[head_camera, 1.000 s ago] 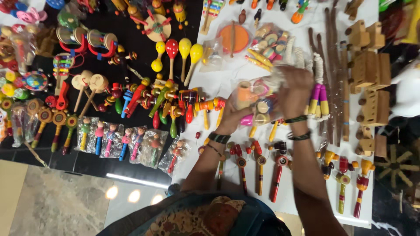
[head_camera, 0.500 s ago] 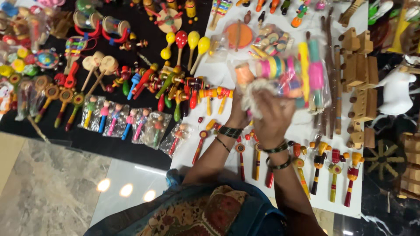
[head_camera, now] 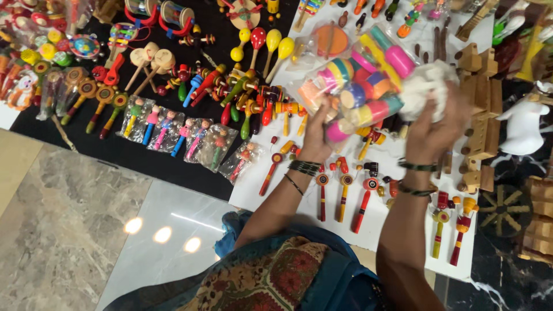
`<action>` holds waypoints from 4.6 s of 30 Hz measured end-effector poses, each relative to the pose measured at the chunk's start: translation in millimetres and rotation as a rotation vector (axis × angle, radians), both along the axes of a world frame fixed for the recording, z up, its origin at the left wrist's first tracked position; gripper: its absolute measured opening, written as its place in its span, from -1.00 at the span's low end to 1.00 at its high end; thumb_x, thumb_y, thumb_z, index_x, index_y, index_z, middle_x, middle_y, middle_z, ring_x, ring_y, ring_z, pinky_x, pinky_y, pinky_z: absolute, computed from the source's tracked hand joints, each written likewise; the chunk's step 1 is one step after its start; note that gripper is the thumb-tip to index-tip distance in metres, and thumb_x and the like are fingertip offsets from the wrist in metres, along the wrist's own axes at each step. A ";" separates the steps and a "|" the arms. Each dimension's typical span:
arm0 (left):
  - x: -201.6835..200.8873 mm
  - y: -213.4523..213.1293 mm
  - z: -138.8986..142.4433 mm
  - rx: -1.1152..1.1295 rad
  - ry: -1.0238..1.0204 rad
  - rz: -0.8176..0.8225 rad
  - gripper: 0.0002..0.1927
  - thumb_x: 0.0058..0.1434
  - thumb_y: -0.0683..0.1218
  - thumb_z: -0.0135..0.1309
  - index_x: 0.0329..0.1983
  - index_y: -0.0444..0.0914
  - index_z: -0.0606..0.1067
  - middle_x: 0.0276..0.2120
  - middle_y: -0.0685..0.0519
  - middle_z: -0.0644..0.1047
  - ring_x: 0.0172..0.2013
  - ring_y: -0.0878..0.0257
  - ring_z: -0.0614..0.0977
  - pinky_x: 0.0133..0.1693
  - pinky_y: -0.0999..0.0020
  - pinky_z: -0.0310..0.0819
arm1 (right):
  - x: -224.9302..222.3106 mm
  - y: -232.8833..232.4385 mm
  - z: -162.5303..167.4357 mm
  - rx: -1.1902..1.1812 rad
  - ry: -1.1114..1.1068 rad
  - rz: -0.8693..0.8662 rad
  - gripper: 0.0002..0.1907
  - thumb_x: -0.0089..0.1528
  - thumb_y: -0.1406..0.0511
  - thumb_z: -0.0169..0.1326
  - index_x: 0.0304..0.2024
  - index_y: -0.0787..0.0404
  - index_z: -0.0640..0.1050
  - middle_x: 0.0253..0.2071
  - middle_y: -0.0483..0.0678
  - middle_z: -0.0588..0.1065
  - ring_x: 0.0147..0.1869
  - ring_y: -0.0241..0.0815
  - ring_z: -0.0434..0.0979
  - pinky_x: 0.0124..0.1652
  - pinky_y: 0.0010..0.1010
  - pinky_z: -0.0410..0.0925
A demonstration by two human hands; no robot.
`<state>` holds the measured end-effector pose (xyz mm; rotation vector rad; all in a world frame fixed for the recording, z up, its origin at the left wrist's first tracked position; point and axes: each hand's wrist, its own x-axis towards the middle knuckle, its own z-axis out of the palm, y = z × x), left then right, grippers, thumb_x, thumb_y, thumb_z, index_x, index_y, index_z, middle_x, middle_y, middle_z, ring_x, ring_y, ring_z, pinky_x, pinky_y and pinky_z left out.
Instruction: The person wipes various wooden toys on a table using a white cloth. They pick up each toy, wipe it, and place it back among other toys. The person handles items one at a time, including maracas, rattles, and small wooden figures.
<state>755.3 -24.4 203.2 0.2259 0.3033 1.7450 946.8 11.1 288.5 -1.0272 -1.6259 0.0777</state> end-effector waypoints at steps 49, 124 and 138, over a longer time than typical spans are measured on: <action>-12.4 -8.0 -48.1 0.349 -0.340 -0.364 -0.38 0.49 0.23 -0.26 0.48 -0.18 0.19 0.35 -0.05 0.37 0.32 0.07 0.41 0.34 0.07 0.25 | -132.1 -89.2 8.3 0.063 -0.342 0.043 -0.50 0.29 0.26 0.18 0.21 0.41 0.47 0.27 0.20 0.41 0.40 0.26 0.32 0.38 0.15 0.01; -32.9 3.1 -45.8 0.164 -0.244 -0.342 -0.45 0.51 0.21 -0.23 0.38 -0.21 0.26 0.20 -0.02 0.45 0.17 0.11 0.51 0.23 0.14 0.39 | -136.5 -33.8 25.3 -0.095 -0.363 0.163 -0.64 0.40 0.35 0.01 0.25 0.26 0.49 0.18 0.21 0.48 0.27 0.26 0.43 0.26 -0.02 0.27; -17.6 6.8 -78.4 0.047 -0.264 -0.341 -0.28 0.45 0.37 -0.32 0.46 -0.18 0.23 0.26 -0.01 0.42 0.24 0.07 0.47 0.30 0.07 0.30 | -209.8 -60.0 8.7 -0.038 -0.552 0.228 -0.51 0.14 0.38 0.18 0.15 0.07 0.57 0.12 -0.03 0.51 0.27 0.16 0.37 0.33 -0.01 0.24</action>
